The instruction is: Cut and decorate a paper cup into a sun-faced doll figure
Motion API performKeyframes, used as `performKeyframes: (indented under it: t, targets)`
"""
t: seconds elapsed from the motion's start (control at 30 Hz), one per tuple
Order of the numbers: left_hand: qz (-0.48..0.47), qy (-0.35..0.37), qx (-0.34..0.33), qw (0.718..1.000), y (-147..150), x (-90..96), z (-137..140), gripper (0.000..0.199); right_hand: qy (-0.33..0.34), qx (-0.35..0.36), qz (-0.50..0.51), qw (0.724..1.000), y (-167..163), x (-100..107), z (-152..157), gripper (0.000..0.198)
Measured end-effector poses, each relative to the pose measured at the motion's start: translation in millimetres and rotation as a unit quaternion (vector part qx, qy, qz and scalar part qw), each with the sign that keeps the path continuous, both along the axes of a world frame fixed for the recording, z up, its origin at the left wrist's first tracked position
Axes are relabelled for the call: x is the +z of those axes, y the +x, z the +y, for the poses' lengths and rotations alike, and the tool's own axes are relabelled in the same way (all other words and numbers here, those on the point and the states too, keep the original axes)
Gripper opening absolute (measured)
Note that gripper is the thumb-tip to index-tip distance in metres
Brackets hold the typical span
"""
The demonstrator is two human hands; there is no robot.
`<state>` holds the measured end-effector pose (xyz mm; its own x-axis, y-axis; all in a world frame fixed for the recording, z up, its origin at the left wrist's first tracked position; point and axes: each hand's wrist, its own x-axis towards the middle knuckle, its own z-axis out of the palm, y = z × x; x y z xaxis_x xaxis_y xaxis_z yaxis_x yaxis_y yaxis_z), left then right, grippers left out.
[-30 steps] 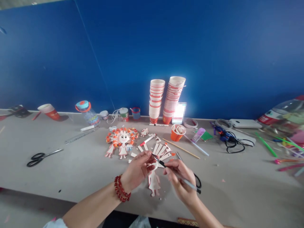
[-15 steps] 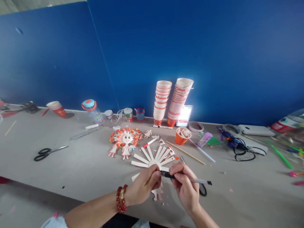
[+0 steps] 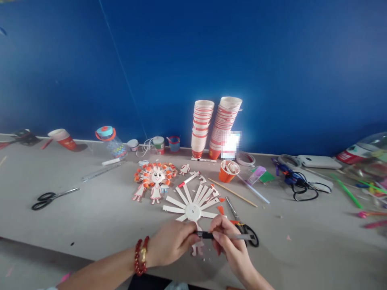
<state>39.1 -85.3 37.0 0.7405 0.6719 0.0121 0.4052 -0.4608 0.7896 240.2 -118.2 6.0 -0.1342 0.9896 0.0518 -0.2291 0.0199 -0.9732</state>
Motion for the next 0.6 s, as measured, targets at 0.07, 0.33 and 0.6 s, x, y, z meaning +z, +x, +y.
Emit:
performKeyframes:
  t: [0.07,0.33,0.6]
  targets:
    - [0.031,0.058,0.002,0.998,-2.0,1.6,3.4,0.027,-0.02,0.016,0.001,1.0,0.1,-0.5,-0.5,0.022]
    - [0.186,0.258,0.111,0.942,-7.0,-6.0,52.5,0.029,-0.036,0.012,-0.074,0.997,13.6,0.1,17.6,0.034]
    - [0.296,0.329,0.151,0.884,1.3,-12.0,120.2,0.033,0.082,-0.077,-0.21,0.971,25.0,-25.9,17.8,0.023]
